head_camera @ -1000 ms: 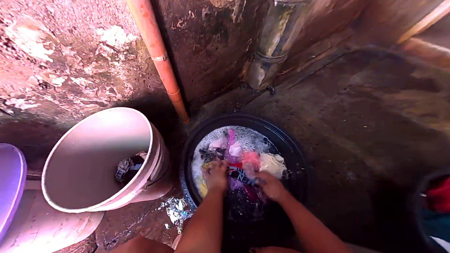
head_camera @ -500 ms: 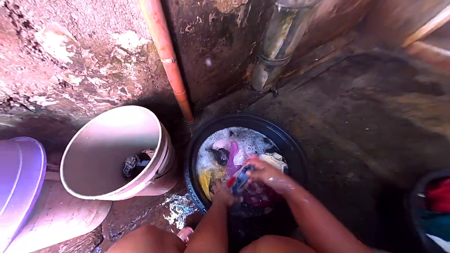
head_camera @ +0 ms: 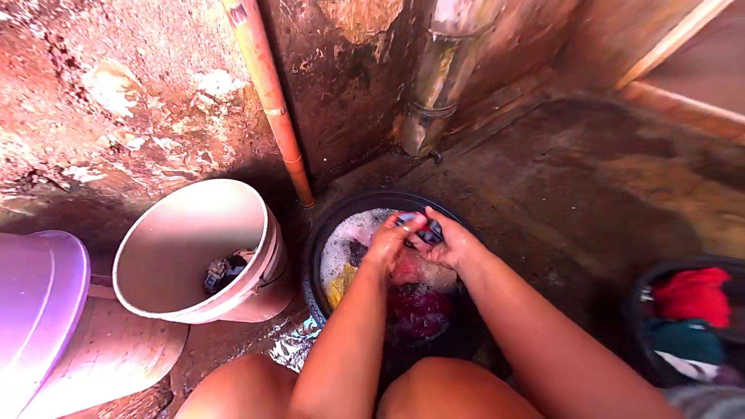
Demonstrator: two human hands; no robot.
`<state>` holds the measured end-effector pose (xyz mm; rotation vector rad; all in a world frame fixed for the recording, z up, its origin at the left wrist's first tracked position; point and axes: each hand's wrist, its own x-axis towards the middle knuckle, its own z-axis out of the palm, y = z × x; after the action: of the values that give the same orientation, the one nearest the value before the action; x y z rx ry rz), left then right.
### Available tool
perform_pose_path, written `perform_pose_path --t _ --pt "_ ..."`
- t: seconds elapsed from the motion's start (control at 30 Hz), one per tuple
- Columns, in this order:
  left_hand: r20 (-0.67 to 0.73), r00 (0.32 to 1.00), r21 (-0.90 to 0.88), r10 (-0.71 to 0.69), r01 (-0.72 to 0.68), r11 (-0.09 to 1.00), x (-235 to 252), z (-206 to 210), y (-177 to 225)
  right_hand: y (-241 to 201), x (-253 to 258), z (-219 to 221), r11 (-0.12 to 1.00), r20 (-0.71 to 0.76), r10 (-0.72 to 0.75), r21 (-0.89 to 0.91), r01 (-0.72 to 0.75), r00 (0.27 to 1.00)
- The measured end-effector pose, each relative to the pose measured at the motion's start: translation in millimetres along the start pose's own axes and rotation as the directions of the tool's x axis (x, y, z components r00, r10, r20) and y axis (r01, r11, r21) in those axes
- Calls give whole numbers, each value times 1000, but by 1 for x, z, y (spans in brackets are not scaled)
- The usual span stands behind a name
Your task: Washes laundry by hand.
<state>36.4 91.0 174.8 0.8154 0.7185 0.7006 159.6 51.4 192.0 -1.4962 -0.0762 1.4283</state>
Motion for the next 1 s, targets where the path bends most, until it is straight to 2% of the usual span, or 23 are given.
perform_pose_path --t 0.07,0.1,0.2,0.23,0.3,0.37,0.4,0.47,0.53,0.57,0.63,0.67,0.7,0.8,0.87,0.9,0.93,1.0 --pt "-214 973 -121 91 -119 985 9 -6 -1 -16 -19 24 998 42 -66 4 66 997" --pt "-256 962 -170 97 -143 975 10 -6 1 -21 -30 37 995 57 -100 -4 101 993" --pt "-147 989 -399 30 -86 913 10 4 31 -26 -48 58 973 104 -222 -36 227 970" --pt "-71 997 -409 38 -64 910 13 4 44 -25 -48 57 953 106 -291 -60 298 951" --pt "35 993 -237 115 -104 966 19 2 67 -33 -48 45 936 176 -337 -46 350 925" --pt "109 982 49 154 -160 986 15 8 93 -38 -48 29 946 352 -318 62 317 881" --pt "193 968 173 163 -197 965 11 14 106 -38 -48 23 949 453 -312 110 295 835" --pt "428 897 323 112 -267 908 7 25 128 -39 -45 11 945 606 -316 137 295 730" --pt "589 807 338 40 -291 895 3 33 145 -46 -43 2 944 702 -276 68 324 657" --pt "620 784 336 20 -289 896 0 37 149 -50 -45 0 946 743 -234 24 325 627" --pt "601 798 320 31 -275 907 -10 47 149 -51 -53 0 944 779 -154 -67 325 608" --pt "571 820 332 31 -266 905 -14 52 147 -50 -59 1 937 770 -133 -107 332 624" --pt "526 850 372 26 -258 892 -17 57 145 -47 -66 5 927 730 -119 -161 339 673" --pt "378 926 590 12 -251 768 -17 63 133 -30 -74 21 878 585 -116 -318 359 803" --pt "311 950 755 27 -265 599 -10 60 124 -16 -72 34 789 427 -248 -432 437 870" --pt "293 956 832 25 -268 487 -9 58 121 -8 -69 40 705 360 -355 -503 500 863" --pt "286 958 888 21 -273 371 -9 57 120 0 -65 44 614 344 -466 -538 578 815" --pt "273 961 948 38 -275 159 -13 54 123 8 -53 49 414 430 -617 -534 737 659"
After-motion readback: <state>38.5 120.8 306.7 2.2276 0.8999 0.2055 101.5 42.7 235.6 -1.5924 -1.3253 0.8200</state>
